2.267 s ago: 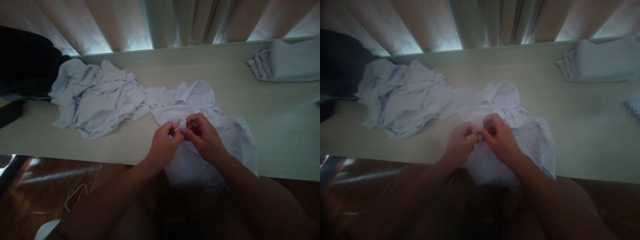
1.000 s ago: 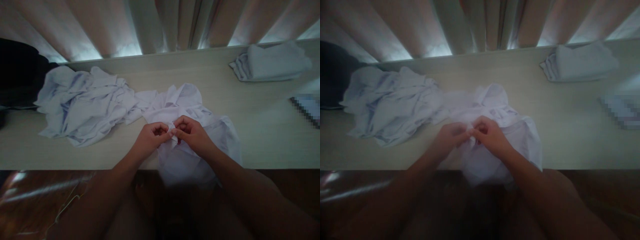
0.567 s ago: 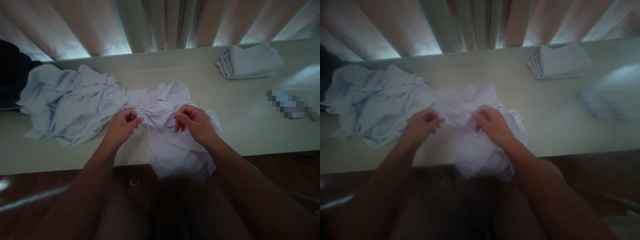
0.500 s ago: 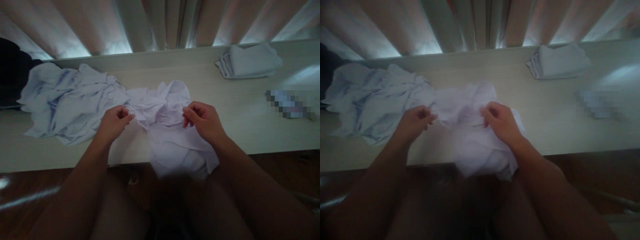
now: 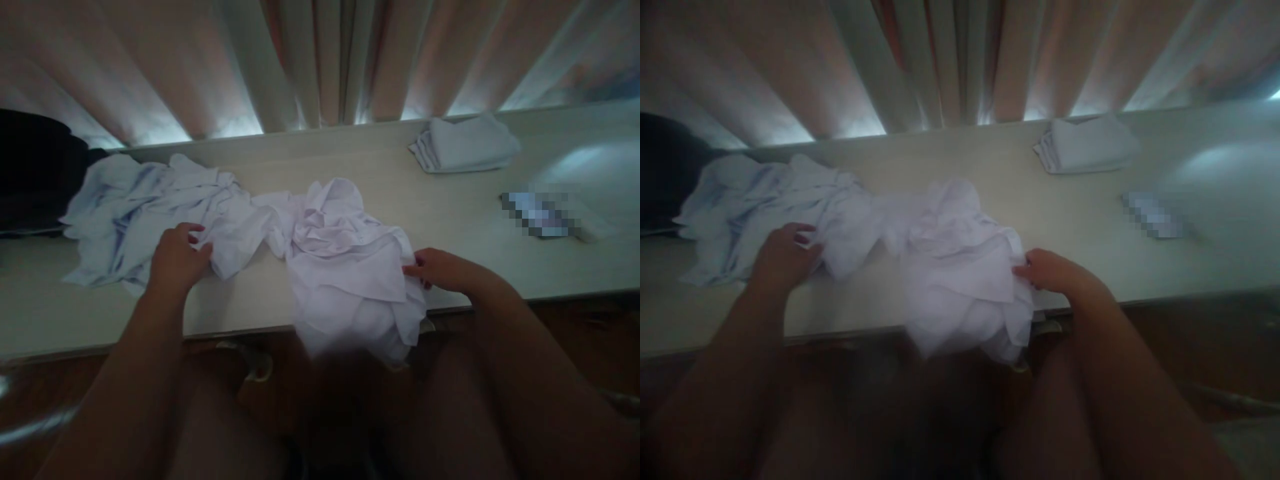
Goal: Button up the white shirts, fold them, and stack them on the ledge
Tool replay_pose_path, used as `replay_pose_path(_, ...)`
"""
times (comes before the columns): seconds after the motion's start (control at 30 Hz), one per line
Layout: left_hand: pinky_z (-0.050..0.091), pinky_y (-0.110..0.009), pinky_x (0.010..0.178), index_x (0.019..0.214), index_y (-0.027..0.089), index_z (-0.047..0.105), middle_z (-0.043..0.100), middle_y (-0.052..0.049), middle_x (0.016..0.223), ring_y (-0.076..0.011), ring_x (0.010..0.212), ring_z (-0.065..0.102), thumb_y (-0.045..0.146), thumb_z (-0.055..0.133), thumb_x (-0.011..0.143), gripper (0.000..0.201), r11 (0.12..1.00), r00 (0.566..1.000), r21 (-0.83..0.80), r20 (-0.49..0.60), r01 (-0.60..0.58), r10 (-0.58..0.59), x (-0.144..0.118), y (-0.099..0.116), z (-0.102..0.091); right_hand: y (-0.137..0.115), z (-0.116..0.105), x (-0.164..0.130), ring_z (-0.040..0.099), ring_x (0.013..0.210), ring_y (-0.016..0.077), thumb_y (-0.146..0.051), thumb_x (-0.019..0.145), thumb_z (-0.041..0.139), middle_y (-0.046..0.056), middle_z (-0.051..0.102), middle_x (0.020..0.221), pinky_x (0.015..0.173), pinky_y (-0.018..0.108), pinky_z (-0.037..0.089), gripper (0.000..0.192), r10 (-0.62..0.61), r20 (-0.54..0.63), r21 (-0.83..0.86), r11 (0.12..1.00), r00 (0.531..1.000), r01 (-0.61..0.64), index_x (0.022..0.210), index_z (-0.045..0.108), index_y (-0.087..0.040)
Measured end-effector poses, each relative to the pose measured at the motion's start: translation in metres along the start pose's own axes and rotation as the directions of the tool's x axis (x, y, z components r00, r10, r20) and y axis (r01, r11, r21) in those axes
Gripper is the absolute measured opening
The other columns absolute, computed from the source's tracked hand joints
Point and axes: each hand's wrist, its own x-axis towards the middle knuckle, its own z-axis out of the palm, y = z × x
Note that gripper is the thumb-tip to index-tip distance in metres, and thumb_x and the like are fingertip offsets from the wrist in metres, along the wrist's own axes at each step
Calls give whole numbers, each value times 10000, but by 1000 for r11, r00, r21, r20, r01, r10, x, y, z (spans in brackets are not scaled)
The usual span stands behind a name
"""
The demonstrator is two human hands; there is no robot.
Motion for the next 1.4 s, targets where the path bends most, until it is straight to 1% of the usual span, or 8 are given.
replay_pose_path(0.2,539,-373,700,949,186,679,710,-82,873,-239,785,666,509,485,887,382,943,888,-334,432,-5,158,-69,88,48,-73,38,-12,615,902,218,-311,945,525,113,679,996,836,346,476,194,-456,-321,-60,884,830,463,893,637,-161)
replay_pose_path(0.47,560,-377,744,1012,177,701,742,-86,915,-297,896,674,453,716,739,388,881,887,-458,447,114,118,-77,105,74,-134,101,-30,505,1279,288,-306,935,580,97,593,1371,1030,480,403,247,-911,-19,-162,410,413,897,1154,653,-218)
replay_pose_path(0.6,522,-331,656,861,174,697,704,-66,785,-258,771,651,389,655,763,239,946,971,-290,225,141,-75,-39,76,48,-113,76,-15,629,1012,205,-272,971,496,80,701,1067,928,351,463,190,-711,-285,-22,675,643,737,1001,671,-203)
replay_pose_path(0.77,497,-272,647,1107,181,625,666,-36,907,-173,737,606,313,636,770,363,815,941,-498,9,298,-338,-5,43,17,-68,40,4,659,1013,337,-463,934,532,209,675,1124,861,456,490,380,-114,-271,-165,984,956,71,1102,615,-133)
replay_pose_path(0.93,498,-365,744,1176,177,592,656,-94,1026,-218,768,602,347,664,791,428,976,975,-32,-46,215,-216,4,24,16,-50,38,11,657,1072,409,-696,843,541,270,661,1169,850,506,495,678,118,-108,-218,966,987,-140,1171,593,-105)
replay_pose_path(1.2,432,-520,934,1211,229,627,567,-174,1253,-404,1188,511,376,710,758,484,961,967,261,-207,-91,148,-35,75,33,-48,34,1,718,731,261,-363,824,622,142,723,679,707,379,561,261,28,170,-9,1000,985,-27,721,668,-127)
replay_pose_path(1.3,487,-405,820,828,213,658,655,-85,864,-259,858,620,411,573,890,225,927,920,-27,114,-374,374,-80,113,44,-61,31,-7,685,595,183,-373,889,535,106,735,718,597,305,569,311,-210,164,534,841,964,92,764,668,-122)
replay_pose_path(1.4,517,-328,688,974,232,682,698,-67,906,-211,774,644,504,611,876,298,852,796,-444,389,-279,463,-125,141,60,-82,34,-13,653,516,174,-409,841,653,70,718,675,492,284,545,291,-331,-69,960,235,941,153,806,666,-121)
